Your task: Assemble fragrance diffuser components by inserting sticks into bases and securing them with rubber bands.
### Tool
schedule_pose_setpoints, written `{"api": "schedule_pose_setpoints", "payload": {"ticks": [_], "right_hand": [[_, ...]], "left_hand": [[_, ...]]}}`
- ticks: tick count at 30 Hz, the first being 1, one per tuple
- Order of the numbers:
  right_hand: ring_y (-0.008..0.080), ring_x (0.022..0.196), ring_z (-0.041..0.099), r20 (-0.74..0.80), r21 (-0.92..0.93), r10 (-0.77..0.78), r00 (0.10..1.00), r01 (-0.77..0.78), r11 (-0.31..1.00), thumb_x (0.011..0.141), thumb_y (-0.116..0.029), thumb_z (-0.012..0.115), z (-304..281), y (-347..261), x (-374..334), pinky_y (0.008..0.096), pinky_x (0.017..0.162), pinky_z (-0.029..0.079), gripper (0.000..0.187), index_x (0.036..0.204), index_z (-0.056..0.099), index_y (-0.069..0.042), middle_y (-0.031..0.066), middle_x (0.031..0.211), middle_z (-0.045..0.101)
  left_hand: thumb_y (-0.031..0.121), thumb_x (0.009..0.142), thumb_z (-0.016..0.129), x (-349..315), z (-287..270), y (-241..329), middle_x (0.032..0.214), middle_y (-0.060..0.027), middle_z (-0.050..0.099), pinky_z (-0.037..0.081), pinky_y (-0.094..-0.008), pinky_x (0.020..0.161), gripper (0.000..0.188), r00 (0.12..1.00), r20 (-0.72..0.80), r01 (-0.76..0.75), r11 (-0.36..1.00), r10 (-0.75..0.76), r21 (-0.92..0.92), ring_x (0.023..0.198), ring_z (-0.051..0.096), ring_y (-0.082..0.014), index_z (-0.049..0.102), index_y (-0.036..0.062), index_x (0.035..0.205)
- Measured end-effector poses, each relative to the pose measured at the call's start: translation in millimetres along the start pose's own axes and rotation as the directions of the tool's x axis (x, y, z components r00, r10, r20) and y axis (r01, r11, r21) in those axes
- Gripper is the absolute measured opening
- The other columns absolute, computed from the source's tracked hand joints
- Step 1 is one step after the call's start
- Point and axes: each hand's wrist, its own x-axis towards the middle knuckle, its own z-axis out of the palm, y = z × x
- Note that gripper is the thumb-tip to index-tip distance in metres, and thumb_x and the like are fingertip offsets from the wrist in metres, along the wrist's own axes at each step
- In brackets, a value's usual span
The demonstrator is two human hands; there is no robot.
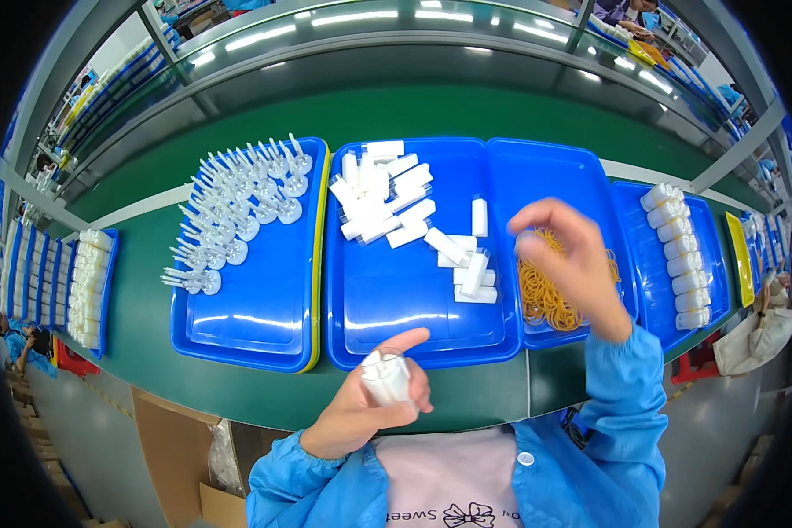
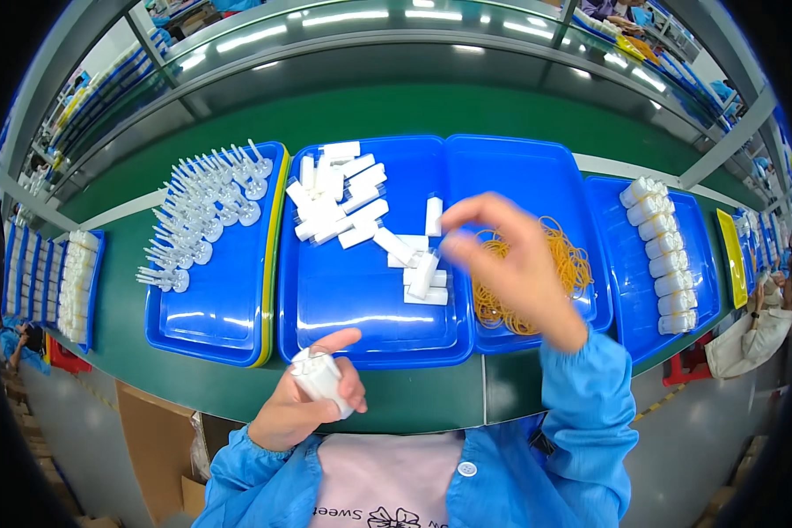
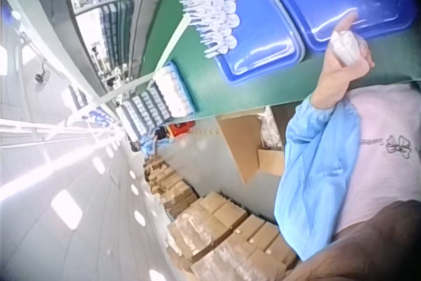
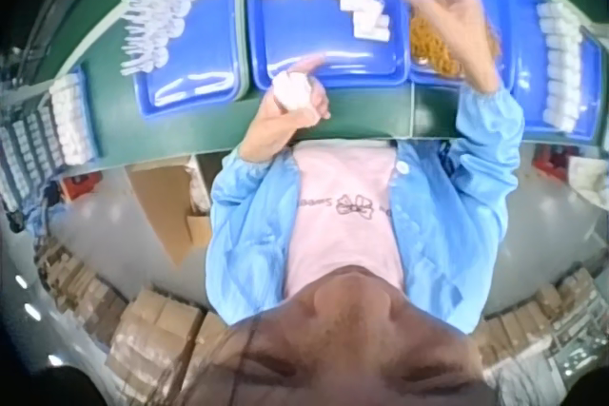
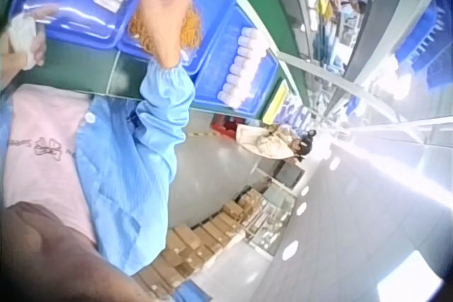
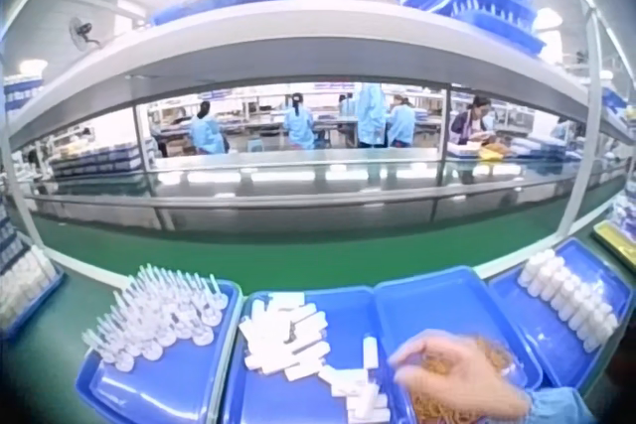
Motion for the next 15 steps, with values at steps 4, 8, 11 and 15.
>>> {"api": "schedule_pose_setpoints", "payload": {"ticks": [4, 8, 11, 15], "right_hand": [[0.0233, 0.090, 0.059, -0.095, -0.585, -0.134, 0.986, 0.053, 0.809, 0.077, -0.016, 0.072, -41.2, 75.1, 16.4, 0.0384, 0.084, 0.041, 0.012, 0.084, 0.067, -0.008, 0.0046, 0.086, 0.064], [0.0248, 0.093, 0.054, 0.013, -0.784, -0.159, 0.987, 0.109, 0.612, 0.074, -0.018, 0.074, -31.9, 114.0, 14.1, 0.0435, 0.084, 0.037, 0.011, 0.076, 0.065, -0.013, 0.0022, 0.083, 0.058], [0.0255, 0.091, 0.054, -0.081, -0.735, -0.228, 0.970, 0.097, 0.672, 0.075, -0.016, 0.073, -36.5, 118.5, 16.4, 0.0439, 0.083, 0.037, 0.010, 0.075, 0.064, -0.012, 0.0026, 0.085, 0.059], [0.0261, 0.089, 0.055, -0.177, -0.684, -0.281, 0.943, 0.087, 0.724, 0.075, -0.013, 0.071, -40.1, 80.5, 14.5, 0.0446, 0.083, 0.037, 0.009, 0.075, 0.063, -0.012, 0.0034, 0.086, 0.060]], "left_hand": [[0.011, 0.081, 0.072, -1.7, -7.8, -4.8, 0.091, -0.0043, 0.055, 0.047, -0.0334, 0.075, 0.063, 0.992, -0.107, -0.081, 0.994, 0.074, -0.067, 0.080, 0.055, -0.0165, 0.043, 0.0012, 0.137], [0.016, 0.081, 0.073, -0.5, -2.7, -2.0, 0.097, -0.0107, 0.060, 0.047, -0.0337, 0.070, 0.035, 0.965, -0.192, -0.188, 0.981, 0.176, -0.045, 0.080, 0.059, -0.0179, 0.056, 0.0012, 0.108], [0.010, 0.080, 0.073, 1.7, 1.2, -1.2, 0.091, -0.0117, 0.062, 0.048, -0.0320, 0.068, 0.027, 0.946, -0.244, -0.215, 0.976, 0.214, 0.023, 0.079, 0.060, -0.0173, 0.055, 0.0042, 0.099], [0.002, 0.069, 0.081, 0.5, -10.0, -15.4, 0.069, -0.0040, 0.058, 0.047, -0.0269, 0.062, 0.044, 0.913, -0.281, -0.146, 0.881, 0.295, 0.451, 0.066, 0.057, -0.0142, 0.055, 0.0047, 0.105]]}}
